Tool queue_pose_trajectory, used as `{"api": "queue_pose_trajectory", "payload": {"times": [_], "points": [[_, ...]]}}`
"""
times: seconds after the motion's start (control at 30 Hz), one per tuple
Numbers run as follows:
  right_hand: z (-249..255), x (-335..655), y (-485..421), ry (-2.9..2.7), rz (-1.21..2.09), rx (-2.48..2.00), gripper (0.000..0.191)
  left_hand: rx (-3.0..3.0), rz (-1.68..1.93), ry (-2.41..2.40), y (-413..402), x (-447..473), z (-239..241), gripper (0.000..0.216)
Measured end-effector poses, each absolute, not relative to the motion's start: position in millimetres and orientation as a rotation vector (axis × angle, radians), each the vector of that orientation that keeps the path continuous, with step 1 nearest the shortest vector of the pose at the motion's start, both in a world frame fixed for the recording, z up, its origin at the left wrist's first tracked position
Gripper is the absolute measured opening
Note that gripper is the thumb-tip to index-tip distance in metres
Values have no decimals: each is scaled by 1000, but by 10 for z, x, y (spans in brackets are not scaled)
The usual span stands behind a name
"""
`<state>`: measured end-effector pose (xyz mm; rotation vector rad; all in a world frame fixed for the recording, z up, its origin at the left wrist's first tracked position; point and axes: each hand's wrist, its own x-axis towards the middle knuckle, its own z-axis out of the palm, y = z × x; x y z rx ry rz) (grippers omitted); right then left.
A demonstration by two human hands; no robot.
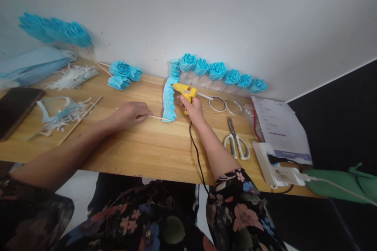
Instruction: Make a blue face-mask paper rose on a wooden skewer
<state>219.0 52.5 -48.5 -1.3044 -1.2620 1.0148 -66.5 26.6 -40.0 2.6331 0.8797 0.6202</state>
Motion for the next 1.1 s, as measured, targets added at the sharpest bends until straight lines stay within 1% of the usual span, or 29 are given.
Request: {"api": "queue_pose_trajectory", "payload": {"times": [0.27,0.73,0.9,1.1], "points": [[-431,2361,520,-1339,1113,-1302,42,2631,580,901,253,-646,-378,31],[-503,2390,547,-1421,1057,-1364,37,2632,577,905,262,-654,-384,30],[-463,2393,544,-1370,1105,-1342,39,2629,594,898,261,-657,-381,30],[-390,2374,504,-1362,1126,-1348,36,2639,595,884,256,-651,-365,31]]}}
